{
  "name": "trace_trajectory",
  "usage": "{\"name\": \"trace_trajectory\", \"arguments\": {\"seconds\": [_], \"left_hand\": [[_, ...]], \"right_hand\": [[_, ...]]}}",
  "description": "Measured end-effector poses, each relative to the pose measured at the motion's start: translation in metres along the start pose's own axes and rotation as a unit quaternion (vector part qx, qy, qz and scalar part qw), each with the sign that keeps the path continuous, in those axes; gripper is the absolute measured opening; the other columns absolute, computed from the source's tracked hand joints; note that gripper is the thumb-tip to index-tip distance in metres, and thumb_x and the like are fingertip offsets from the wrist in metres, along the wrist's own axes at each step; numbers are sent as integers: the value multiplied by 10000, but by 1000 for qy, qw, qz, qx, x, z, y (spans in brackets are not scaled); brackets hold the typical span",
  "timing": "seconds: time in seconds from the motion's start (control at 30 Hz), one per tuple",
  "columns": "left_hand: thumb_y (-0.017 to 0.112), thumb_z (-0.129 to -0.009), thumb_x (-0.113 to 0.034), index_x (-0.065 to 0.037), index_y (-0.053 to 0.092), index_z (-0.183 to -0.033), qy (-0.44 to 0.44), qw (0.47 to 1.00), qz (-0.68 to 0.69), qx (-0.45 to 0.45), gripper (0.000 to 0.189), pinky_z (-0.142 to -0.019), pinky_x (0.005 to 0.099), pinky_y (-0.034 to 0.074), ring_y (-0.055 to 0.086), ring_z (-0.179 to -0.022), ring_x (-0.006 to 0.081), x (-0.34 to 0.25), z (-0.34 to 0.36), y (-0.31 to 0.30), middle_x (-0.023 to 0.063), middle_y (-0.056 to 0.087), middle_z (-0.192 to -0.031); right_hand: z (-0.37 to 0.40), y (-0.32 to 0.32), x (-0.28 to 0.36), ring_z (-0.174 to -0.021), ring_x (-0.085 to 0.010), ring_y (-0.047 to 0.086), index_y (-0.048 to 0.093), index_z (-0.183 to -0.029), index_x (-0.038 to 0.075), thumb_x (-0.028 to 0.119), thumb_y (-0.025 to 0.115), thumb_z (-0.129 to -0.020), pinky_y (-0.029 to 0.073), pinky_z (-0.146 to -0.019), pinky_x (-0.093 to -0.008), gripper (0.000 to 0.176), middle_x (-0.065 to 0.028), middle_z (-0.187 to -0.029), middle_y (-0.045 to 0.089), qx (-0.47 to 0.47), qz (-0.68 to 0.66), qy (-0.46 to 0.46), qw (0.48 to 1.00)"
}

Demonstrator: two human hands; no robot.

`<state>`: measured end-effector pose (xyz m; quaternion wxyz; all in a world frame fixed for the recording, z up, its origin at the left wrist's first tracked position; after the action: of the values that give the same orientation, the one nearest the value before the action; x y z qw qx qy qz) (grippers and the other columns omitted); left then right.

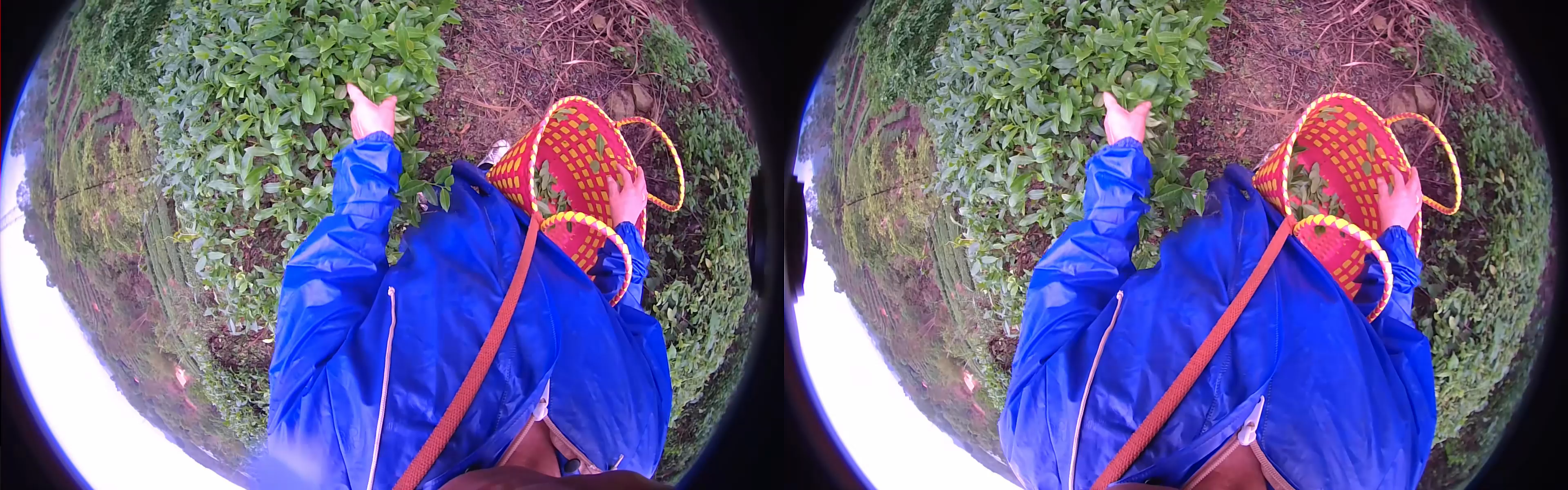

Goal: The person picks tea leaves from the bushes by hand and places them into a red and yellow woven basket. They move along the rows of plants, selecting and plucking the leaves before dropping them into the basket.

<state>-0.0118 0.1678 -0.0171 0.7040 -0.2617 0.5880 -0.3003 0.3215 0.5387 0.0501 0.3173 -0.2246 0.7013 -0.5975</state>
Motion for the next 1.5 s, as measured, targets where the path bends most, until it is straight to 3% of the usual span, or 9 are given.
{"name": "trace_trajectory", "arguments": {"seconds": [0.23, 0.43, 0.7, 0.8, 0.83, 0.9, 0.97, 1.2, 1.5], "left_hand": [[565, -705, -158, -30, 546, -830, 74, 989, 127, -6, 180, -570, 328, 412, 554, -627, 263, 19, -9, 12, 129, 582, -710], [472, -801, -293, -96, 496, -713, -340, 788, 467, 213, 218, -433, 347, 396, 500, -573, 199, 70, 46, 16, 36, 495, -709], [437, -820, -330, -97, 457, -715, 65, 847, 525, -52, 256, -407, 250, 424, 581, -572, 174, -82, 60, -143, 119, 587, -794], [414, -827, -343, -87, 484, -815, 25, 728, 683, 46, 265, -478, 278, 452, 556, -620, 170, -101, 96, -80, 90, 555, -781], [490, -783, -329, -77, 486, -853, 177, 868, 463, 31, 262, -572, 266, 449, 534, -704, 168, -103, 114, -34, 65, 510, -747], [636, -633, -253, -32, 485, -938, 421, 838, 141, 318, 406, -717, 352, 416, 491, -835, 232, -170, 163, 17, 136, 485, -879], [618, -645, -239, -51, 500, -973, 525, 806, -83, 261, 397, -716, 375, 407, 488, -825, 262, -120, 204, 62, 154, 493, -908], [443, -828, -196, -39, 513, -687, 19, 894, 361, 264, 222, -461, 200, 371, 461, -486, 76, -67, 114, -39, 13, 505, -602], [360, -804, -486, -45, 481, -955, -439, 516, 552, 486, 482, -355, 181, 256, 314, -425, 62, 61, 206, 50, 11, 465, -642]], "right_hand": [[0, 1, -7, -1039, -279, 409, 529, -1016, 178, 292, 581, -690, 348, -840, -388, 349, -142, -1138, 409, -24, 5, -10, 1000], [-19, 0, -5, -935, -289, 462, 547, -961, 145, 255, 595, -675, 383, -786, -378, 310, -110, -1030, 476, -30, -94, -3, 995], [-49, -11, 35, -868, -260, 495, 562, -912, 138, 256, 573, -697, 399, -751, -354, 245, -83, -923, 523, -25, -159, -64, 985], [-55, -31, 63, -814, -258, 519, 553, -925, 107, 259, 507, -757, 397, -733, -339, 231, -109, -848, 548, -1, -245, -78, 966], [-57, -32, 68, -814, -258, 519, 553, -925, 107, 259, 507, -757, 397, -733, -339, 231, -109, -848, 548, 0, -244, -84, 966], [-59, -34, 78, -822, -263, 516, 551, -932, 101, 264, 467, -784, 393, -733, -347, 235, -117, -856, 549, -6, -268, -116, 956], [-57, -37, 83, -825, -267, 514, 548, -943, 102, 267, 439, -800, 389, -735, -354, 244, -121, -857, 549, -19, -270, -128, 954], [-35, -11, 41, -848, -277, 510, 558, -927, 129, 274, 523, -734, 394, -748, -357, 244, -115, -900, 539, 5, -204, -46, 978], [-20, -7, 29, -869, -270, 502, 581, -883, 144, 265, 556, -699, 397, -747, -362, 221, -97, -921, 535, -3, -129, -43, 991]]}}
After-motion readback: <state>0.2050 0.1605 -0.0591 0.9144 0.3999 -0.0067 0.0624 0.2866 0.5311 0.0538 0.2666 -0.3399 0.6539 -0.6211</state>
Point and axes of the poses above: each hand's wrist, its own z-axis away from the middle knuckle, its own y-axis out of the palm, x = y × z, the point moved 6 cm from there along -z, towards the middle knuckle
